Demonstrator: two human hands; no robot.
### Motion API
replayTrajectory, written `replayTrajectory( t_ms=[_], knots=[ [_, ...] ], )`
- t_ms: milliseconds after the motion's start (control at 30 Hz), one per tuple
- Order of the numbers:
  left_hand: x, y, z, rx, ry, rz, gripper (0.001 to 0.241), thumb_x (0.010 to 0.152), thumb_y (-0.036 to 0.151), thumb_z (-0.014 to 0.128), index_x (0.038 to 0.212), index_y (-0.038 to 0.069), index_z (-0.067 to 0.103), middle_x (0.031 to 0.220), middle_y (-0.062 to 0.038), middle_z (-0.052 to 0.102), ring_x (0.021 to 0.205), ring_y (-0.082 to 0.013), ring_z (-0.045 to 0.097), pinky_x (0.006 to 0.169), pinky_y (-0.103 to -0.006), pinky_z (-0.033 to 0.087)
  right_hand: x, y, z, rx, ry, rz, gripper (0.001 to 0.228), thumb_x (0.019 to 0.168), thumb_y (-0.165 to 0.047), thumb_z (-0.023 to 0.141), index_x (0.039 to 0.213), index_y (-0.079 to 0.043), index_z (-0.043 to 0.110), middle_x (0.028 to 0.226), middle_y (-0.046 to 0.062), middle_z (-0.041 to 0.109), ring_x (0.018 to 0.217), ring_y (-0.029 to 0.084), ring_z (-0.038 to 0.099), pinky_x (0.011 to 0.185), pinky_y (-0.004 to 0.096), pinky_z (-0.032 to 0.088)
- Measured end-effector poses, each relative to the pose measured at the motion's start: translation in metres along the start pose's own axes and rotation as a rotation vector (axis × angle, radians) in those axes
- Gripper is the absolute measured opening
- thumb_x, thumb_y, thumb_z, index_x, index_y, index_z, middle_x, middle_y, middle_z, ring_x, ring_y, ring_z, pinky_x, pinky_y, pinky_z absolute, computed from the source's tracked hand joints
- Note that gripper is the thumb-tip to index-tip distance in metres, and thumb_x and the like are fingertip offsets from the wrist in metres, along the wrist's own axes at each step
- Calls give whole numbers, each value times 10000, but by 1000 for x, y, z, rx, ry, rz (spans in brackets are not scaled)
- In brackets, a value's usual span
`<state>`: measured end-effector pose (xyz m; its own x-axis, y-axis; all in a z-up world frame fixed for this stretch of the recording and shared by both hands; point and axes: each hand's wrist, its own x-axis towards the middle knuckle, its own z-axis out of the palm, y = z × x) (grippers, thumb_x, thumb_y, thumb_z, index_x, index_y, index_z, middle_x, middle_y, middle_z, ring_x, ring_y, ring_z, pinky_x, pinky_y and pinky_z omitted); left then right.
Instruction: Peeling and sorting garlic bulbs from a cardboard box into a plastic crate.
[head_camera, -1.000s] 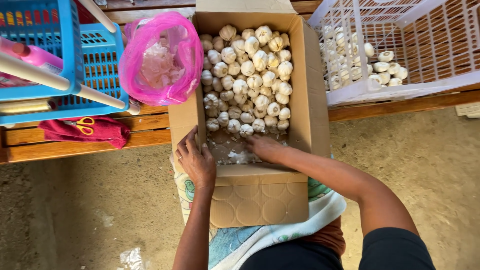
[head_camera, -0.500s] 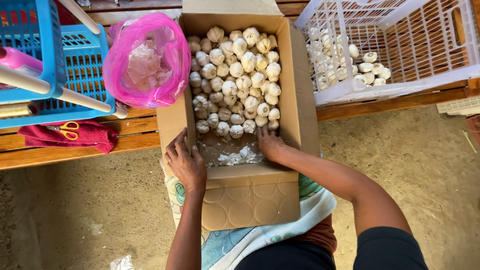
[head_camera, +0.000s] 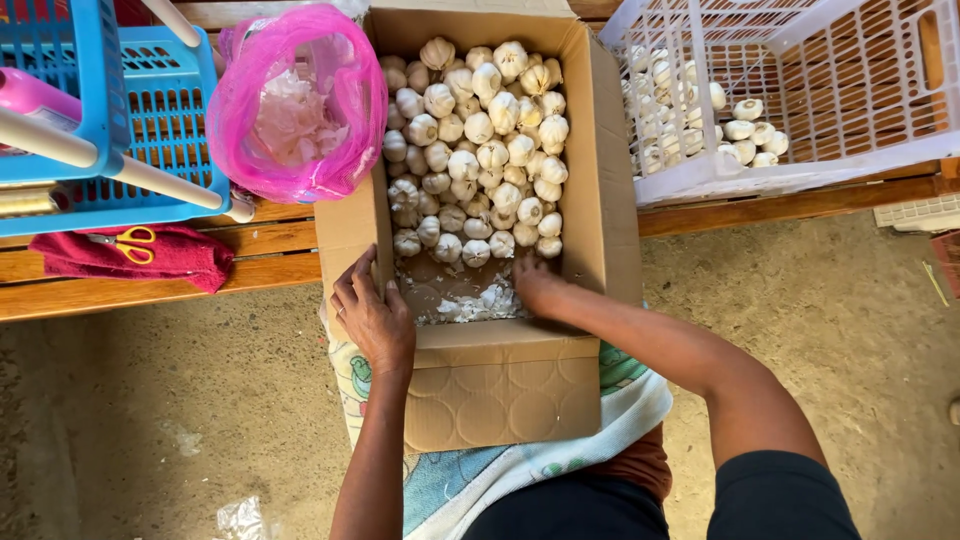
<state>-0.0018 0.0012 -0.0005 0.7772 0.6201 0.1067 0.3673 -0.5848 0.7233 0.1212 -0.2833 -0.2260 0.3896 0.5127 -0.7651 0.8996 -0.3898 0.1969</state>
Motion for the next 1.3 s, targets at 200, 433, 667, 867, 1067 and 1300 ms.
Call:
replayTrajectory(
  t_ms=[200,433,667,867,1067,1300],
  knots=[
    [-1,3,-3,-10,-15,-27,660,846,-12,718,1444,217,558,1330,-123,540,1241,-390,492,1001,-562,425,-57,-4,-96,894,-152,333,698,978,-338,658,1514,-72,299,1588,297,292,1385,554,398,1096,586,452],
    [2,4,-3,-13,6,-9,649,850,-17,712,1438,212,560,1336,-120,538,1242,-383,493,1004,-562,424,-42,-19,-71,1012,-122,284,992,879,-590,748,1501,-45,200,1493,370,342,1333,516,453,1097,538,460],
    [1,1,-1,-16,7,-8,656,837,-25,698,1434,214,571,1326,-110,551,1234,-374,500,1020,-551,417,-28,-54,-124,1140,52,-9,662,966,-468,620,1453,-89,381,1469,259,509,1321,424,555,1094,506,501],
    [2,0,-4,-7,1,1,680,820,-38,681,1443,206,564,1336,-113,550,1235,-377,498,1023,-548,410,-56,-25,-169,1118,96,22,822,993,-464,647,1610,-120,225,1597,216,389,1431,407,450,1167,504,405],
    [3,1,0,-20,-4,-16,654,851,-5,710,1448,217,561,1326,-108,550,1230,-374,498,1025,-549,406,-72,-24,-167,983,-147,137,1046,888,-487,731,1652,-196,80,1641,276,205,1387,479,461,1127,525,458],
    [2,1,1,-11,-6,-8,652,848,1,722,1443,211,558,1338,-104,550,1249,-370,497,1026,-547,404,-9,-76,-175,1176,53,60,824,958,-506,616,1587,-159,212,1627,273,183,1333,508,484,1112,539,462]
  ],
)
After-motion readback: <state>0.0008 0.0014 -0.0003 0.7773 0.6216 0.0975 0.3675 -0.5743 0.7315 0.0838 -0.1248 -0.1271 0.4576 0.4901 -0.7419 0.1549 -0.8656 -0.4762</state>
